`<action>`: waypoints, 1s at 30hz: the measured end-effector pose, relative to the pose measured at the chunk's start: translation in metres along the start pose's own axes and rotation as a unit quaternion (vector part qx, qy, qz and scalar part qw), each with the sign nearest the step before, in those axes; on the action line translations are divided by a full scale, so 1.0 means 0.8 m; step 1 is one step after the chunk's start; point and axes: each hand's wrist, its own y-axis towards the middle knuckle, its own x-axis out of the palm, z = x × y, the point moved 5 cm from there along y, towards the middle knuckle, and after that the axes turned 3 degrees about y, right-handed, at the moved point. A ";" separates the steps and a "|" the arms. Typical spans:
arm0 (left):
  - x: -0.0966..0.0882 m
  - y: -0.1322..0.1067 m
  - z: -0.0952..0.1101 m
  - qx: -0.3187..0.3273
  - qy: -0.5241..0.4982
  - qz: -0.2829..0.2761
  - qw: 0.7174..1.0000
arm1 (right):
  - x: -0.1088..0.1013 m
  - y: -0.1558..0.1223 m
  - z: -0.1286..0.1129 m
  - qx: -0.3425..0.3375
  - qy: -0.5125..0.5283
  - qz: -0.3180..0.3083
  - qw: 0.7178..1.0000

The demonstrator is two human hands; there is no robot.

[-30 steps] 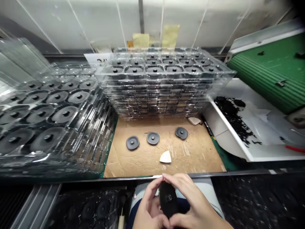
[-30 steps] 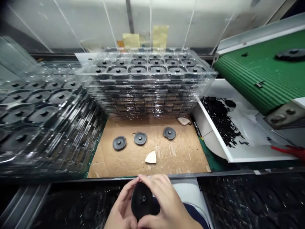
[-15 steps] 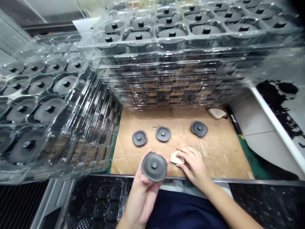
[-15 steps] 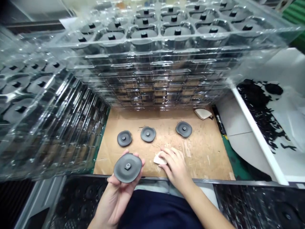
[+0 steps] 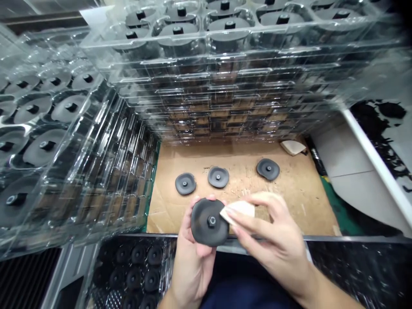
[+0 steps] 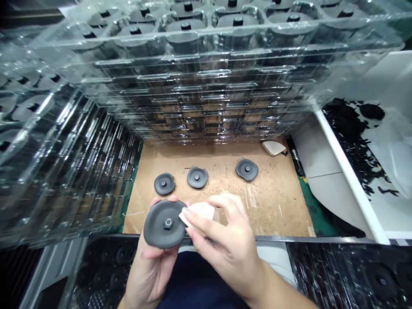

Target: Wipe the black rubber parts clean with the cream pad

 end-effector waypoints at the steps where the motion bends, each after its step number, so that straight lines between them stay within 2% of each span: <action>1: -0.001 -0.001 0.000 0.004 -0.002 -0.002 1.000 | 0.000 -0.002 0.000 0.000 -0.002 0.000 1.000; 4: -0.003 -0.002 -0.002 0.002 -0.012 -0.013 1.000 | -0.002 -0.004 -0.002 -0.018 0.008 0.001 1.000; 7: -0.003 -0.003 0.001 0.015 -0.006 -0.011 1.000 | -0.004 -0.002 -0.001 0.004 -0.015 0.000 1.000; 10: 0.000 -0.005 0.003 0.009 -0.010 -0.008 1.000 | -0.004 -0.001 -0.006 -0.013 -0.003 -0.004 1.000; 15: 0.005 -0.007 0.007 0.027 -0.017 -0.018 0.999 | -0.005 -0.006 -0.014 -0.035 -0.013 0.050 0.998; 18: 0.006 -0.006 0.004 0.009 -0.029 -0.044 0.999 | -0.007 0.000 -0.009 -0.045 0.014 0.041 0.998; 21: 0.007 -0.008 0.003 -0.022 -0.028 -0.061 0.998 | -0.016 0.018 0.004 -0.077 0.002 -0.013 0.997; 23: 0.007 -0.011 0.003 -0.059 -0.024 -0.063 0.996 | -0.026 0.027 0.009 -0.112 0.013 -0.042 0.993; 26: 0.010 -0.016 0.003 -0.118 -0.010 -0.070 0.990 | -0.035 0.029 0.014 -0.100 0.022 -0.082 0.991; 28: 0.012 -0.019 0.002 -0.146 -0.004 -0.077 0.986 | -0.038 0.026 0.014 -0.092 0.015 -0.092 0.991; 30: 0.015 -0.020 0.002 -0.159 0.000 -0.091 0.983 | -0.040 0.022 0.010 -0.113 0.006 -0.077 0.991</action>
